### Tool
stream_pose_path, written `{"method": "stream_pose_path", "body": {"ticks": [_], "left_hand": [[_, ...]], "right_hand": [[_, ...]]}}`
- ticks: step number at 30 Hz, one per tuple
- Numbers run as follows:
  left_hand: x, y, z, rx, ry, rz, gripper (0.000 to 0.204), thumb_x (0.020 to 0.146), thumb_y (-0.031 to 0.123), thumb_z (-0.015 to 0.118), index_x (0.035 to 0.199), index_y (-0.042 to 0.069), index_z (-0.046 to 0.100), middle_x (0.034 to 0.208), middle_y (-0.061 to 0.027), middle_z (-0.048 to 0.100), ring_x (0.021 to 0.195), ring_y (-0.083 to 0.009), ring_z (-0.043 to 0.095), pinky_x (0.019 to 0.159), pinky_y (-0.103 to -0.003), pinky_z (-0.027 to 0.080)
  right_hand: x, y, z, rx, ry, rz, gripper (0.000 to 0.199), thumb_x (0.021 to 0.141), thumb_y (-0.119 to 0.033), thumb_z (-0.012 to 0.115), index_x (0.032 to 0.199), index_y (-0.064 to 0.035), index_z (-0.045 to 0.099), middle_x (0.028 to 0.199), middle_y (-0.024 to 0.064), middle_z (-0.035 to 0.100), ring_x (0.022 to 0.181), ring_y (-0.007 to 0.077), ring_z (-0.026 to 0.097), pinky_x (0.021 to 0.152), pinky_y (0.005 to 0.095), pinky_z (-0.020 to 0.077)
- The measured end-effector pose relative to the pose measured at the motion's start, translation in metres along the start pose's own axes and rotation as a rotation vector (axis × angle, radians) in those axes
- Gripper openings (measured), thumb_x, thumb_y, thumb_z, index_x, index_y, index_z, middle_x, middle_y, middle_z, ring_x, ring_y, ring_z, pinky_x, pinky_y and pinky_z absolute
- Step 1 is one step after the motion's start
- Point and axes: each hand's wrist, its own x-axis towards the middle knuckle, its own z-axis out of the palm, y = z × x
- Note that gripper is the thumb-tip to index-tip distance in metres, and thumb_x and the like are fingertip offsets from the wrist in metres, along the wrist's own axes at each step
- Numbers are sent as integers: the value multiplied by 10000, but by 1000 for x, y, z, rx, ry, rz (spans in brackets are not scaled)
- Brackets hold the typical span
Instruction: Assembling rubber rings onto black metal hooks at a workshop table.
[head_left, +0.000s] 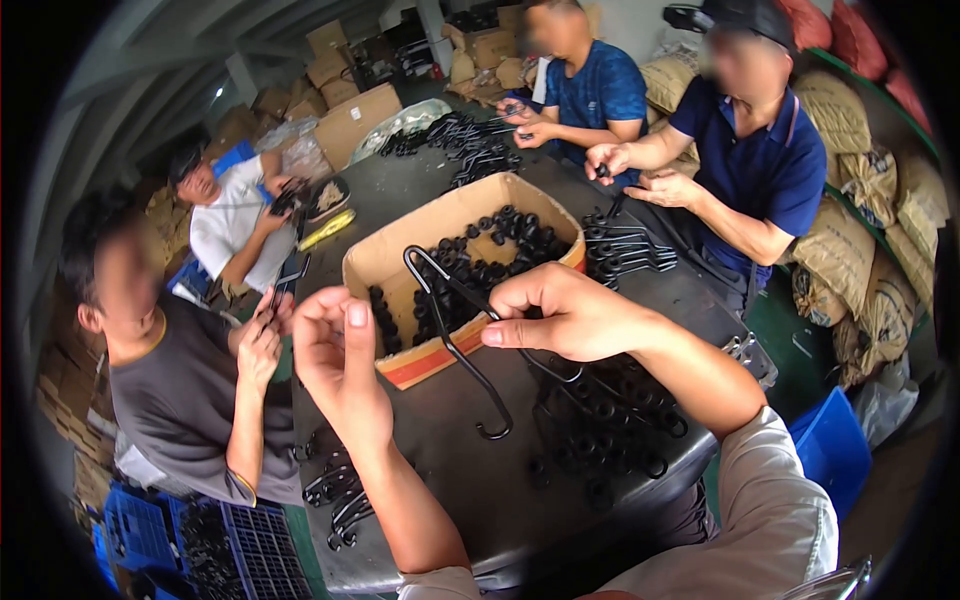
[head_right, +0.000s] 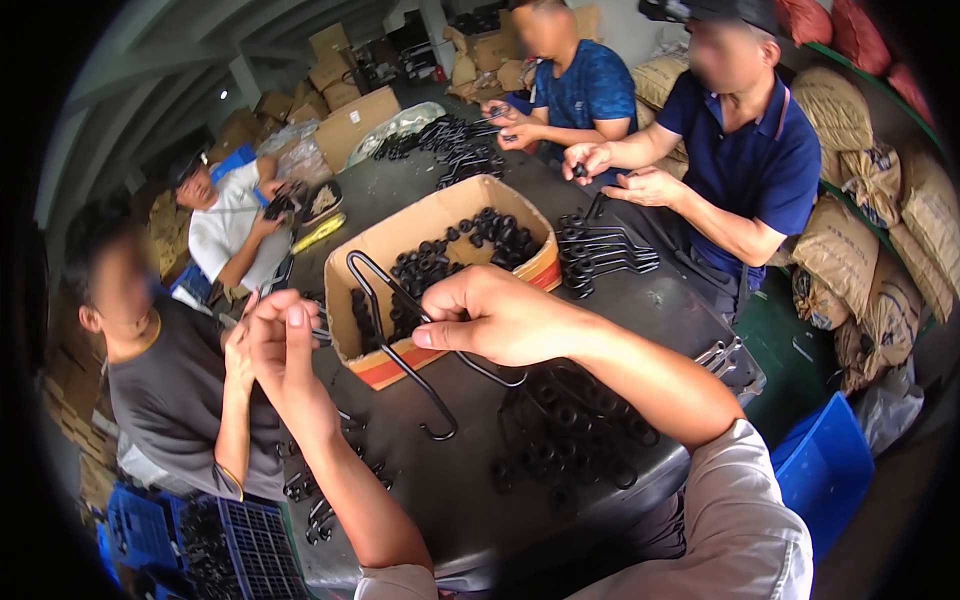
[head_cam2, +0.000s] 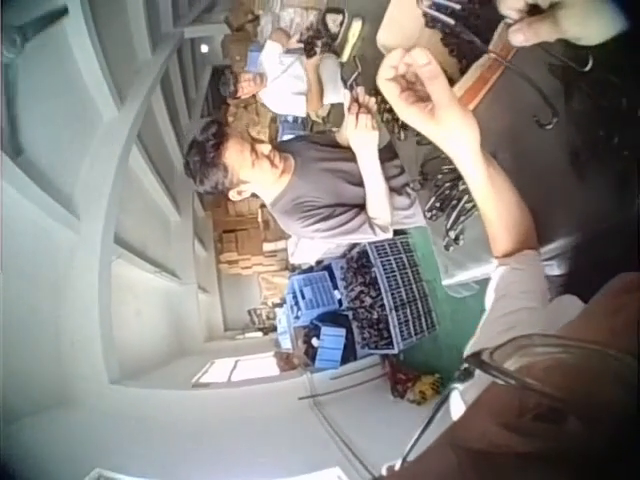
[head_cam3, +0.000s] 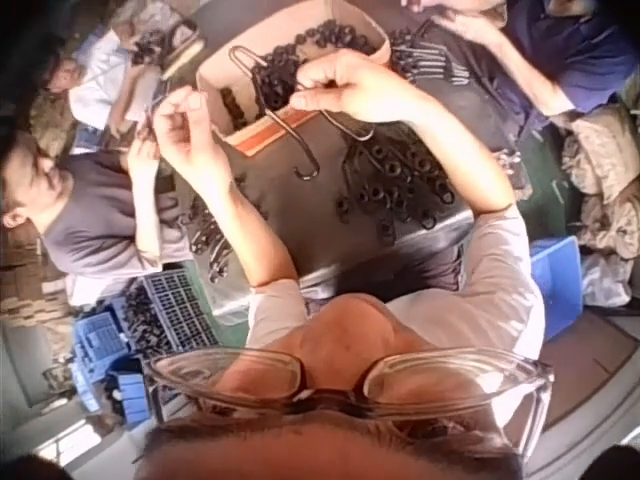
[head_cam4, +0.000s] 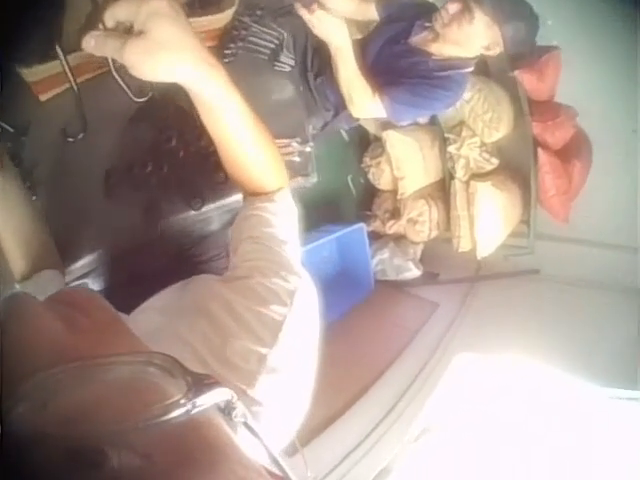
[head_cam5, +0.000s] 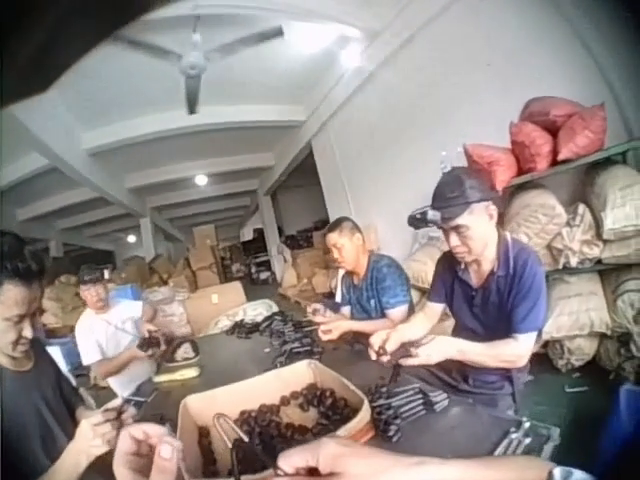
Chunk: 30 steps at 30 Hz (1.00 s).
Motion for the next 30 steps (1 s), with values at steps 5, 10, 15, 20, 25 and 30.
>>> {"method": "stream_pose_path", "body": {"ticks": [5,10,15,20,25,30], "left_hand": [[-23,-7,38,-260,-396,-331,476,1005,439,603,1174,-6,592,974,-54,663,830,-98,604,754,-233,449],[-34,-16,52,-378,-464,-400,457,1021,397,581,1181,-31,572,844,-94,672,698,-149,637,608,-248,492],[-41,-17,65,-502,-425,-412,445,1013,359,600,1196,-42,545,772,-92,645,604,-160,611,565,-239,478],[-44,-20,67,-418,-497,-387,448,995,353,630,1195,-37,539,769,-90,640,609,-160,615,524,-239,465],[-41,-18,58,-409,-477,-477,314,1037,260,572,1186,-17,567,771,-101,651,551,-154,600,493,-255,492],[-40,-9,70,-436,-448,-627,335,1053,268,544,1175,-42,586,771,-76,639,593,-126,608,493,-236,493]], "right_hand": [[-16,1,-9,0,116,-120,366,958,-218,688,714,2,528,592,81,487,565,152,443,560,361,380],[-27,6,-14,37,99,-131,327,959,-224,690,753,-11,550,615,62,525,572,135,457,555,338,376],[-26,12,-16,69,113,-129,320,970,-228,676,757,-16,566,627,52,556,578,128,471,558,339,384],[-20,26,-14,307,131,-151,300,988,-206,654,760,-22,589,676,10,621,636,87,510,587,302,410],[-15,24,-14,207,102,-115,299,982,-192,656,755,-8,592,699,46,667,659,107,587,604,302,448],[-21,28,-15,265,54,-74,266,989,-200,663,788,-33,611,716,-2,620,673,50,495,591,262,400]]}}
